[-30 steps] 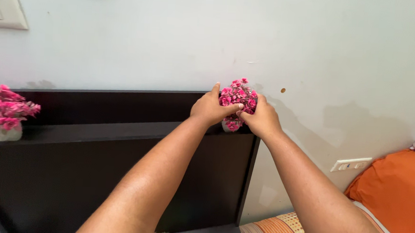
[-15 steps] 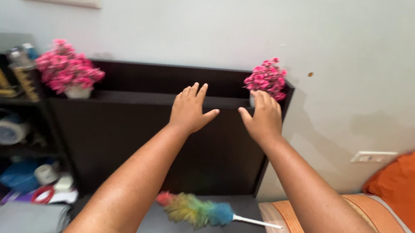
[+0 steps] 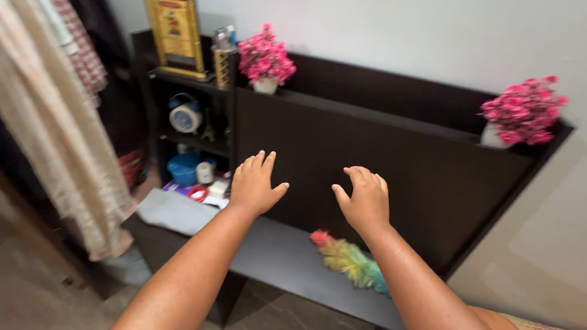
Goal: The person uses a colorful duster to clean a dark wooden desk and shelves. The person moves potted artificial flowers and a small Eiffel Tower model to dust beneath them and then returns them to their places on the shelf.
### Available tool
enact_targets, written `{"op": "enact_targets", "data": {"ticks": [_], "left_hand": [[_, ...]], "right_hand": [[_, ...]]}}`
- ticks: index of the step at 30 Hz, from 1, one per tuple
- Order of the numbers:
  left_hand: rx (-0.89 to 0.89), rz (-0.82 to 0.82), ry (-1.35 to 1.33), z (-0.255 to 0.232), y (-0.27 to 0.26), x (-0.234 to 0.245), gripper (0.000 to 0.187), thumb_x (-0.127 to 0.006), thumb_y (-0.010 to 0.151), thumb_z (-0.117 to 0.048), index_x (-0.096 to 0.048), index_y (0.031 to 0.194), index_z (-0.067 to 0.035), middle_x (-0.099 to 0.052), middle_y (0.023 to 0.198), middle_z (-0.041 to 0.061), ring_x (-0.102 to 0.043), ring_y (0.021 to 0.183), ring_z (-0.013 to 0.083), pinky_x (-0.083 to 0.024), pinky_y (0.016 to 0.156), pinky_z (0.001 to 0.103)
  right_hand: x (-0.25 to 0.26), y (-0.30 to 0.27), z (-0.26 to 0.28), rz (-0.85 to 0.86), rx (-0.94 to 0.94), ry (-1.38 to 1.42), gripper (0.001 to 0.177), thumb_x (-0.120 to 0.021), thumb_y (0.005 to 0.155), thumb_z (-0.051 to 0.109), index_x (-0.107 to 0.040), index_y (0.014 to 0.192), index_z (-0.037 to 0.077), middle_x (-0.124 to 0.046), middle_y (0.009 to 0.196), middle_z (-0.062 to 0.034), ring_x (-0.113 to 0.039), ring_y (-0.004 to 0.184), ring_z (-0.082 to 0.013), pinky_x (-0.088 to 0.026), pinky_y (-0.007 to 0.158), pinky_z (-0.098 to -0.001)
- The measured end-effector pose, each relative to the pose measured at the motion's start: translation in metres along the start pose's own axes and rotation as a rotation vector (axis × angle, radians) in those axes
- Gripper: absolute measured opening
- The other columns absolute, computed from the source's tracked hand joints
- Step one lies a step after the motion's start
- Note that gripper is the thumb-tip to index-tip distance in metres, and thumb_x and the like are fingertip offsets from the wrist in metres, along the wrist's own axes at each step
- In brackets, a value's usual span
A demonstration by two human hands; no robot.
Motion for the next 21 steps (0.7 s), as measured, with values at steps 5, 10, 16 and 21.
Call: {"op": "enact_targets", "data": {"ticks": [5,10,16,21], "left_hand": [[0.11,-0.029,-0.028,0.073,-0.052,0.0,0.084,-0.075,0.082,-0.049,-0.044,0.15,-0.009,-0.046,0.152,0.018,-0.042,0.139,0.0343,-0.032,0.116,0.048],[0.239,0.004,-0.017,0.124,-0.082,-0.003,0.08,-0.076,0.079,-0.048,-0.05,0.144,-0.009,-0.051,0.147,0.015,-0.045,0.137,0.033,-0.038,0.111,0.048],[0.34,0.029,-0.024,0.176,-0.076,-0.014,0.08,-0.075,0.079,-0.048,-0.051,0.145,-0.011,-0.053,0.147,0.012,-0.047,0.135,0.0318,-0.039,0.111,0.047],[0.365,0.0,-0.005,0.224,-0.042,-0.031,0.082,-0.075,0.079,-0.051,-0.05,0.146,-0.01,-0.051,0.149,0.013,-0.044,0.138,0.0323,-0.037,0.112,0.048]], "right_hand": [[-0.038,-0.016,0.048,0.114,-0.038,0.088,0.044,-0.076,0.086,0.03,-0.067,0.122,0.006,-0.067,0.125,-0.0106,-0.06,0.12,-0.0312,-0.04,0.11,-0.0454],[-0.077,-0.025,0.083,0.194,-0.036,0.153,0.045,-0.076,0.085,0.03,-0.067,0.123,0.007,-0.067,0.126,-0.0099,-0.06,0.121,-0.0312,-0.041,0.108,-0.0445],[-0.132,-0.01,0.105,0.264,-0.037,0.209,0.046,-0.075,0.085,0.03,-0.066,0.123,0.006,-0.066,0.129,-0.0097,-0.059,0.122,-0.0302,-0.044,0.105,-0.0441],[-0.185,0.022,0.12,0.318,-0.053,0.273,0.046,-0.074,0.086,0.03,-0.065,0.125,0.007,-0.065,0.13,-0.0078,-0.059,0.123,-0.029,-0.048,0.102,-0.0418]]}}
Point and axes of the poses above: each hand's wrist, its own y-axis towards the middle knuckle, its own x-axis out of the back of the hand, z = x × y, the point moved 4 cm from there along y, towards the middle knuckle
